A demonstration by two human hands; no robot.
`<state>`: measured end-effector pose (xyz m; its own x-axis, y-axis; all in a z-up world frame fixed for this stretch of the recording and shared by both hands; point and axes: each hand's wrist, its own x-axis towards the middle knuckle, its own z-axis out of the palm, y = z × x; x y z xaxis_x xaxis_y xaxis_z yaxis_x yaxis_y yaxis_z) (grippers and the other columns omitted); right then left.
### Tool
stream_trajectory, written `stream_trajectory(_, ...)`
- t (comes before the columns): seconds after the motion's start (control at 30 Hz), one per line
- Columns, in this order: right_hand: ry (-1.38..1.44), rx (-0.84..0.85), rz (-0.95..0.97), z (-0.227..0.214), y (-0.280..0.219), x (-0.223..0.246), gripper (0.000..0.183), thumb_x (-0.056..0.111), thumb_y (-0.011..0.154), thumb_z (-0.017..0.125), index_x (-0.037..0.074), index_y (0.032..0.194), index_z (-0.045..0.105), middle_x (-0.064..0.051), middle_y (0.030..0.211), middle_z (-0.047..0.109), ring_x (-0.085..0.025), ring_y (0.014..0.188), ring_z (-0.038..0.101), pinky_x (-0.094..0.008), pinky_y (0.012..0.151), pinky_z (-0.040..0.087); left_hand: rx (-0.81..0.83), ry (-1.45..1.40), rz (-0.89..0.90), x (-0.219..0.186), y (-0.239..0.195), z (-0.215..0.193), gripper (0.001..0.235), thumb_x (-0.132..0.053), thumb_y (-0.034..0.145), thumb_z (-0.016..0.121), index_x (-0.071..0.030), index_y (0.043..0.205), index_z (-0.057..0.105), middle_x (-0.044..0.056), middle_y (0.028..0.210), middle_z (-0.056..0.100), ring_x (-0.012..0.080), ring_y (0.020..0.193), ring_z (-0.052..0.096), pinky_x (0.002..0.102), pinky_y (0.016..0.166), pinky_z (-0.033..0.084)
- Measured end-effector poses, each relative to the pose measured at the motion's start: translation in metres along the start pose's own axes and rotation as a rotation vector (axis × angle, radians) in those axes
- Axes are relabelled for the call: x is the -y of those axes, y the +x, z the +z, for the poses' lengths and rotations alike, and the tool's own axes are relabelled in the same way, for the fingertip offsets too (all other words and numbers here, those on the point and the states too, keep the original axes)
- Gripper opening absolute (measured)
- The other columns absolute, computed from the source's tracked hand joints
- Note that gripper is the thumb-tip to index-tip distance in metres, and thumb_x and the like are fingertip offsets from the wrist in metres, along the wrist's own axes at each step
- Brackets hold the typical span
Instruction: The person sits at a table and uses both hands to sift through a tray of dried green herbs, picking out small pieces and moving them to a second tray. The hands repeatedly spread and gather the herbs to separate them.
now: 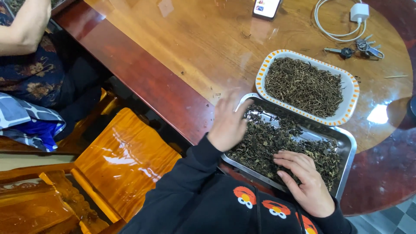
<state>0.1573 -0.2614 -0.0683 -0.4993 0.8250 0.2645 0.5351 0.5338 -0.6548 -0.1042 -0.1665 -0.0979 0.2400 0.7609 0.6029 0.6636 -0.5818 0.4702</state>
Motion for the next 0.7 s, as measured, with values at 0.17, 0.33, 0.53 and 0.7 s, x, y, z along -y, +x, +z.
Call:
stream_trajectory(0.17, -0.009, 0.012, -0.022, 0.003, 0.001, -0.004, 0.028, 0.022, 0.097, 0.062, 0.012, 0.121, 0.070, -0.003, 0.130, 0.072, -0.024, 0.127, 0.064, -0.041, 0.109, 0.041, 0.423, 0.069, -0.348, 0.026, -0.026, 0.003, 0.056, -0.023, 0.099, 0.060, -0.002, 0.149, 0.044, 0.020, 0.106, 0.068, 0.0356, 0.096, 0.061, 0.050, 0.075, 0.052)
stream_trajectory(0.33, -0.014, 0.021, -0.016, 0.005, -0.001, -0.003, 0.027, 0.023, 0.097, 0.062, 0.012, 0.121, 0.071, -0.002, 0.131, 0.071, -0.024, 0.128, 0.062, -0.043, 0.111, 0.039, 0.404, -0.028, -0.392, 0.026, -0.037, 0.015, 0.063, -0.011, 0.099, 0.059, -0.004, 0.157, 0.034, 0.017, 0.109, 0.059, 0.0345, 0.071, 0.062, 0.049, 0.058, 0.054)
stream_trajectory(0.53, -0.042, -0.001, -0.003, 0.004, -0.006, -0.007, 0.027, 0.022, 0.097, 0.062, 0.013, 0.120, 0.071, -0.002, 0.129, 0.071, -0.023, 0.125, 0.063, -0.042, 0.109, 0.039, 0.411, -0.059, -0.338, 0.020, -0.046, 0.011, 0.064, -0.011, 0.102, 0.052, -0.005, 0.160, 0.028, 0.015, 0.107, 0.057, 0.0291, 0.060, 0.054, 0.042, 0.049, 0.047)
stream_trajectory(0.7, -0.044, 0.000, -0.004, 0.001, -0.009, -0.002, 0.029, 0.024, 0.097, 0.061, 0.012, 0.122, 0.070, -0.002, 0.129, 0.072, -0.022, 0.124, 0.064, -0.043, 0.111, 0.039, 0.420, -0.099, -0.307, 0.016, -0.050, 0.000, 0.065, -0.008, 0.102, 0.052, -0.003, 0.161, 0.025, 0.013, 0.100, 0.054, 0.0255, 0.059, 0.051, 0.040, 0.051, 0.045)
